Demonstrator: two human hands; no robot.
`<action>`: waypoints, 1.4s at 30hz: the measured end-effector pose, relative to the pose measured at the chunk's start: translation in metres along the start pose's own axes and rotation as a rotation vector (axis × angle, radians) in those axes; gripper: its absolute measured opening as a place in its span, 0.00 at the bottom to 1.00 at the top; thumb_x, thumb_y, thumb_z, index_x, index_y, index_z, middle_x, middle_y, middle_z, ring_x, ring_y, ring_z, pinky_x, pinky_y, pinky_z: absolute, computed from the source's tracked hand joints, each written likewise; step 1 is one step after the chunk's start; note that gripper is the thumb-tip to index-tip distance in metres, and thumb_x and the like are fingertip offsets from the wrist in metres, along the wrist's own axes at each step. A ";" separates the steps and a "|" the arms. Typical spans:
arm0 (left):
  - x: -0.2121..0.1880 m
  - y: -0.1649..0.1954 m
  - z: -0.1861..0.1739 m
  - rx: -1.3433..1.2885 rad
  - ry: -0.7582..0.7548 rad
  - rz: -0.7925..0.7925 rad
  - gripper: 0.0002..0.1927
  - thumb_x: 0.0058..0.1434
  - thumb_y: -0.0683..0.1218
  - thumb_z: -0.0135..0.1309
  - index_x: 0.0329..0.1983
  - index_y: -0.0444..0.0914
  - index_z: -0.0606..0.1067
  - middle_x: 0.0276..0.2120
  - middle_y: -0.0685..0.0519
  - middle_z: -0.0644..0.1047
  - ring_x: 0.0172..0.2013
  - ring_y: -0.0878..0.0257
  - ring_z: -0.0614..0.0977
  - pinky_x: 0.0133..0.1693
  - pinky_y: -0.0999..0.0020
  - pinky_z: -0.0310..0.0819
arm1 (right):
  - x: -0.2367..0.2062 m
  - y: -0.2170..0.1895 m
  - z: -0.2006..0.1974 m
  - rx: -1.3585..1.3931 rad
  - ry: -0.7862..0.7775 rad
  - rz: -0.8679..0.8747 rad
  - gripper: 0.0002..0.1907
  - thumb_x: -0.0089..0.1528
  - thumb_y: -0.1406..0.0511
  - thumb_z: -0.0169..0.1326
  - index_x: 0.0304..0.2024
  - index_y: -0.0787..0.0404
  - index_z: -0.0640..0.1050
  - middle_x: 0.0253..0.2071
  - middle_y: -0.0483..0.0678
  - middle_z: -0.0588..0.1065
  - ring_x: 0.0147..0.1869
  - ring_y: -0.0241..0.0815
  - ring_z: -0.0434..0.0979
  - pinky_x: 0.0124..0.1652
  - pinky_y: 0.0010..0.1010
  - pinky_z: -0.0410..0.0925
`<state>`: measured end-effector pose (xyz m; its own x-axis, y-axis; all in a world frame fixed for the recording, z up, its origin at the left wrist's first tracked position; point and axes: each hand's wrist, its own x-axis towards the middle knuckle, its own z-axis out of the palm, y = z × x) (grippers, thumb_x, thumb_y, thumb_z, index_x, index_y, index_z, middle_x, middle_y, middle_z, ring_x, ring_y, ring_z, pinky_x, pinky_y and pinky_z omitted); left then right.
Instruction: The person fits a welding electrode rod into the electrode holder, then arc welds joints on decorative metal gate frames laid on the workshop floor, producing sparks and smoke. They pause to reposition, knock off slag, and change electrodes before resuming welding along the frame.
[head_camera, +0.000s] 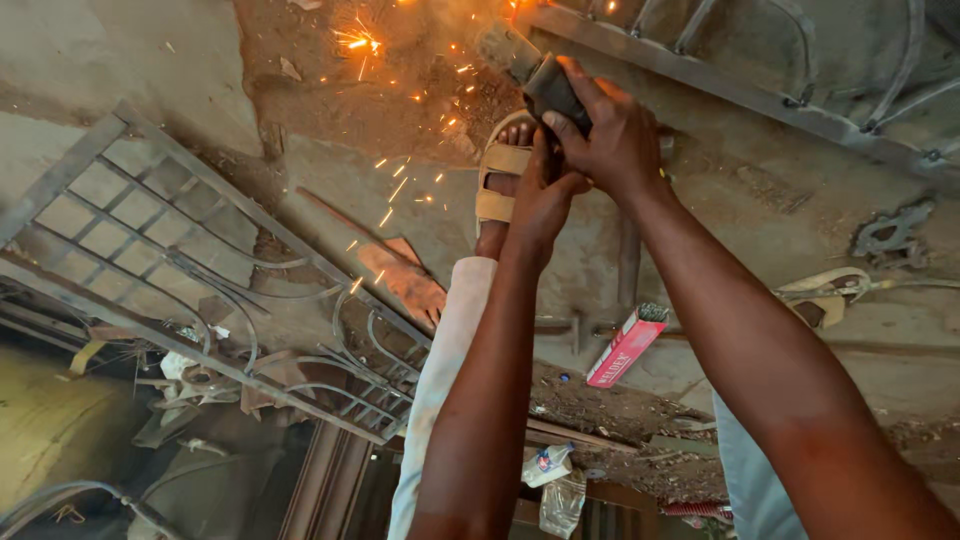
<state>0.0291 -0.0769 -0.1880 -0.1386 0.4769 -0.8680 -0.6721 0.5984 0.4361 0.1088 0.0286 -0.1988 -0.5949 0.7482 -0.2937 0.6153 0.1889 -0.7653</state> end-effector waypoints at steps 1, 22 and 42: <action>0.001 -0.002 0.000 0.001 0.009 -0.020 0.49 0.55 0.33 0.49 0.79 0.37 0.43 0.58 0.46 0.72 0.52 0.59 0.76 0.50 0.66 0.73 | 0.000 0.003 0.001 0.022 0.029 -0.032 0.32 0.67 0.52 0.59 0.68 0.62 0.75 0.48 0.59 0.80 0.46 0.60 0.81 0.42 0.45 0.72; 0.000 -0.005 -0.001 0.026 -0.009 0.017 0.50 0.55 0.34 0.52 0.80 0.33 0.44 0.61 0.48 0.71 0.53 0.61 0.75 0.51 0.68 0.73 | -0.004 0.010 0.002 -0.001 -0.030 0.051 0.33 0.66 0.57 0.65 0.70 0.56 0.70 0.49 0.60 0.79 0.50 0.63 0.80 0.45 0.48 0.73; -0.012 -0.003 -0.001 0.017 -0.038 0.088 0.47 0.60 0.37 0.56 0.79 0.36 0.46 0.73 0.48 0.59 0.72 0.59 0.61 0.64 0.64 0.66 | -0.001 -0.010 -0.016 0.034 -0.068 0.156 0.30 0.65 0.56 0.62 0.66 0.59 0.75 0.46 0.58 0.81 0.47 0.56 0.83 0.46 0.43 0.73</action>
<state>0.0320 -0.0851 -0.1795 -0.1686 0.5518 -0.8167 -0.6463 0.5638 0.5143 0.1115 0.0361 -0.1815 -0.5277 0.7219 -0.4478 0.6860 0.0512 -0.7258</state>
